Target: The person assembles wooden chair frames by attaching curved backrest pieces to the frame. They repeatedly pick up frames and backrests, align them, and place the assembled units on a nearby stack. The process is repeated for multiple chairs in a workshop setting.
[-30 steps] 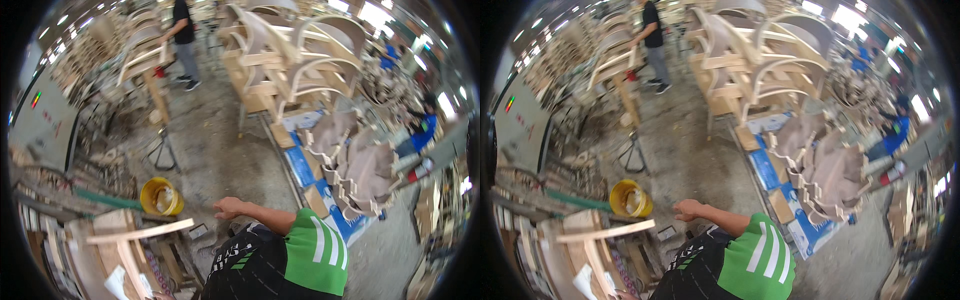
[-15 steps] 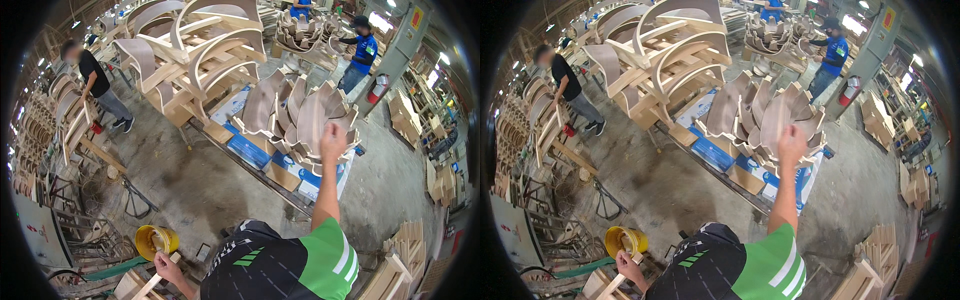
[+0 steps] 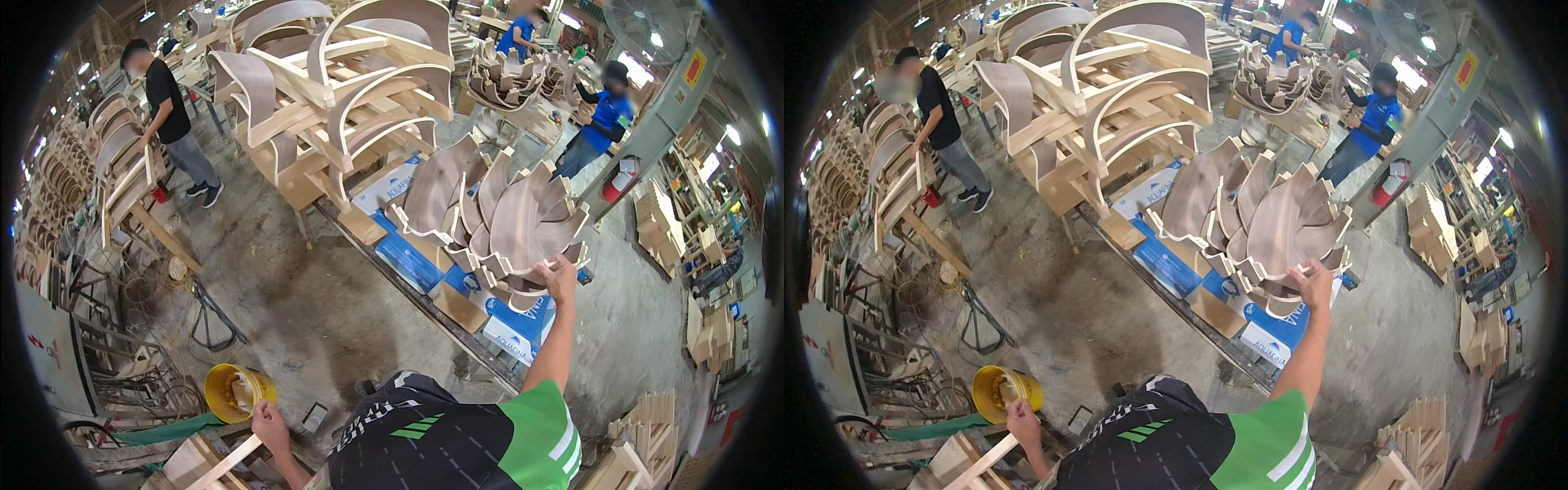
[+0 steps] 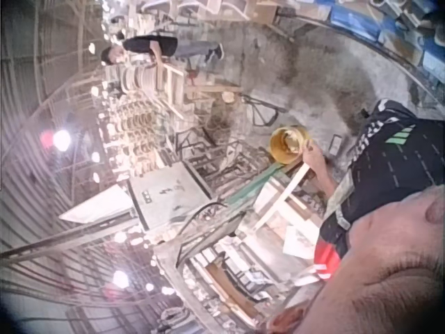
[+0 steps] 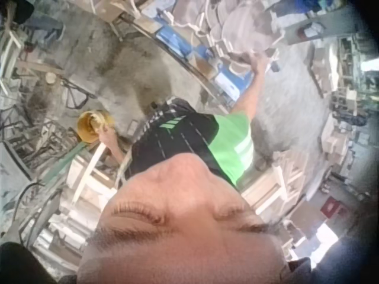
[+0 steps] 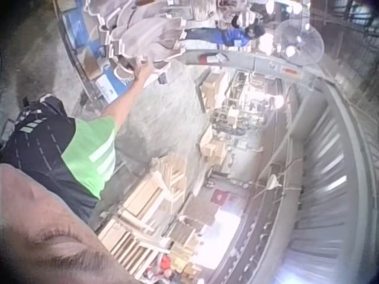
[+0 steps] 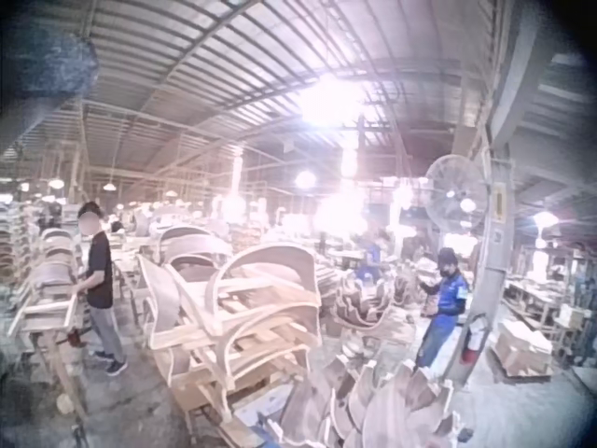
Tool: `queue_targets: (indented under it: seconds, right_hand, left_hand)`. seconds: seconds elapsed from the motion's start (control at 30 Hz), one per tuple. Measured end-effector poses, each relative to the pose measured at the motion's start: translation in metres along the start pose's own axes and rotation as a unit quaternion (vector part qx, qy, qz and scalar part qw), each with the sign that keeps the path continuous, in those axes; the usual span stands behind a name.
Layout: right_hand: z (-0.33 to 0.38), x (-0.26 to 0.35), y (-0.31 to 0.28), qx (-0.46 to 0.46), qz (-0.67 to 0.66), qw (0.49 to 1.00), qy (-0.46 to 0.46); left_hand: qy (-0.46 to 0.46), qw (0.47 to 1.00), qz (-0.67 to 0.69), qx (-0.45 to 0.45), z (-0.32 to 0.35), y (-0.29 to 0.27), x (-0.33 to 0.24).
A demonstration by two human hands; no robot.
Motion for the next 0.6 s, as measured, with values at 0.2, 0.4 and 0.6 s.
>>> queue_targets:
  seconds: [0.2, 0.4, 0.6]
  right_hand:
    - [-0.069, 0.071, -0.061, -0.191, -0.116, 0.971, -0.085]
    - [-0.074, 0.132, -0.097, -0.227, -0.233, 0.943, -0.076]
    - [-0.016, 0.221, -0.115, -0.141, -0.344, 0.898, -0.235]
  left_hand:
    - [0.027, 0.999, 0.005, 0.04, -0.005, 0.018, -0.016]
    - [0.023, 0.999, 0.041, 0.015, 0.006, 0.012, -0.01]
    - [0.028, 0.994, 0.101, 0.029, 0.001, 0.008, -0.013]
Point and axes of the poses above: each hand's wrist, its own z-axis away from the middle knuckle, its own y-axis out of the palm, x = y × z, the point moved 5 cm from there along -z, towards the middle knuckle, and after that the axes turned 14 degrees about x, right-handed, at the moved point
